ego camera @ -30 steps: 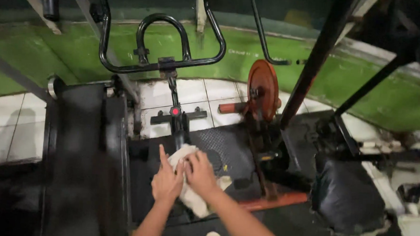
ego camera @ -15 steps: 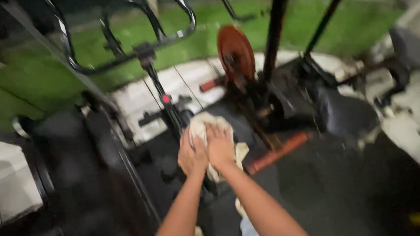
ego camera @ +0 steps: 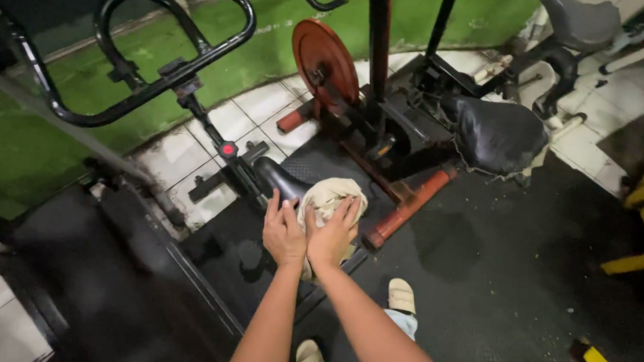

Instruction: Clean gym equipment using a cloth.

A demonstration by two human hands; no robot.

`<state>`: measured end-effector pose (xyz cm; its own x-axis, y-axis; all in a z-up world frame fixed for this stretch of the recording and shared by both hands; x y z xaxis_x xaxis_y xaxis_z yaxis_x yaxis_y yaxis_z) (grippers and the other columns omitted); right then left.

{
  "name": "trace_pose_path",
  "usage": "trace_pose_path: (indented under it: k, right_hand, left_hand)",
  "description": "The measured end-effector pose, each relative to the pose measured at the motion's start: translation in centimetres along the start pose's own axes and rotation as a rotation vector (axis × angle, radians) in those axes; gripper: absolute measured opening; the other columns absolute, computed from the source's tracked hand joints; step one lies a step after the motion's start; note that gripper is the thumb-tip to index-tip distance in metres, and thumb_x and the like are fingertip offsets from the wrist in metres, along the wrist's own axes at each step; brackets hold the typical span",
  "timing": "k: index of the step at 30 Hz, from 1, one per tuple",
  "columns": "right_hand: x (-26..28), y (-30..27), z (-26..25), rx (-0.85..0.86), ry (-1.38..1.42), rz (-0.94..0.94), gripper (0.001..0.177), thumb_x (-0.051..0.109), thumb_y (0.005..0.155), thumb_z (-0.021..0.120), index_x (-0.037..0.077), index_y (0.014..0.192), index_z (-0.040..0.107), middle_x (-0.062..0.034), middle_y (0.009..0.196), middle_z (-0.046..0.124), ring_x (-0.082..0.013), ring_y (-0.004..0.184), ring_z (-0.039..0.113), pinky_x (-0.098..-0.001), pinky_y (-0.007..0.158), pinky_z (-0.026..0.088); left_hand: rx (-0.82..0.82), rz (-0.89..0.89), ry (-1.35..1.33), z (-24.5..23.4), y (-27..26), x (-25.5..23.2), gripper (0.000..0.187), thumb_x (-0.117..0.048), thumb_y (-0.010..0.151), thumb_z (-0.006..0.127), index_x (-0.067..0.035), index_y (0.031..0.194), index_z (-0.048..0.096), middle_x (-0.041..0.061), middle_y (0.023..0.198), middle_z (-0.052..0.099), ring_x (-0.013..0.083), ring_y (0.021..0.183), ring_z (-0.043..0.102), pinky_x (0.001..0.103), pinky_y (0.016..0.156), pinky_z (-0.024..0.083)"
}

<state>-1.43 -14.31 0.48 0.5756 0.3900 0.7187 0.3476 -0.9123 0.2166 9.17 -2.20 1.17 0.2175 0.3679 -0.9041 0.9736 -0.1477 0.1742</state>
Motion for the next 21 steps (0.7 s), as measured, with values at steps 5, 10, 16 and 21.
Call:
trace_pose_path:
  k: [5, 10, 16, 21]
  right_hand:
    - [0.0, 1.8, -1.0, 0.033, 0.036, 0.141, 0.096, 0.053, 0.081, 0.073, 0.003, 0.154, 0.036, -0.0194, 0.162, 0.032, -0.0461, 0.137, 0.045, -0.0511, 0.110, 0.037]
    - [-2.7, 6.3, -0.3, 0.147, 0.004, 0.332, 0.091, 0.055, 0.074, 0.072, 0.011, 0.149, 0.046, -0.0173, 0.152, 0.050, -0.0470, 0.119, 0.058, -0.0521, 0.098, 0.048]
    - [-10.5, 11.8, 8.7, 0.462, -0.031, 0.346, 0.077, 0.066, 0.075, 0.072, 0.000, 0.115, 0.073, -0.0255, 0.111, 0.072, -0.0409, 0.108, 0.069, -0.0456, 0.094, 0.054]
    - [-14.7, 13.7, 15.0, 0.649, -0.046, 0.266, 0.076, 0.072, 0.075, 0.071, 0.001, 0.100, 0.080, -0.0223, 0.103, 0.076, -0.0351, 0.102, 0.074, -0.0418, 0.090, 0.056]
  left_hand:
    - [0.017, 0.063, 0.137, 0.5, -0.1, -1.4, 0.040, -0.043, 0.098, 0.053, -0.017, 0.108, 0.082, 0.009, 0.152, 0.056, 0.0383, 0.137, 0.053, 0.043, 0.106, 0.047]
    - [0.095, 0.110, 0.324, 0.5, -0.4, -3.9, 0.042, -0.043, 0.089, 0.061, -0.020, 0.120, 0.079, 0.009, 0.160, 0.044, 0.0393, 0.142, 0.044, 0.050, 0.108, 0.042]
    - [0.101, 0.105, 0.494, 1.9, -0.3, -3.9, 0.050, -0.039, 0.092, 0.059, -0.021, 0.138, 0.066, 0.007, 0.165, 0.037, 0.0354, 0.147, 0.040, 0.051, 0.109, 0.042]
    - [0.148, 0.039, 0.568, 1.7, 0.0, -4.8, 0.050, -0.035, 0.092, 0.058, -0.024, 0.141, 0.062, 0.005, 0.164, 0.034, 0.0340, 0.148, 0.036, 0.051, 0.107, 0.042]
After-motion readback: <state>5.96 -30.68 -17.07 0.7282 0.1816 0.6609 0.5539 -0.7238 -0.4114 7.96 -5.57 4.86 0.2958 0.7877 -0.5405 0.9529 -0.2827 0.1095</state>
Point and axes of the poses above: each hand's wrist, its own y-axis towards the middle knuckle, its own z-axis out of the palm, x = y × z, the point moved 9 cm from there along y, towards the middle knuckle
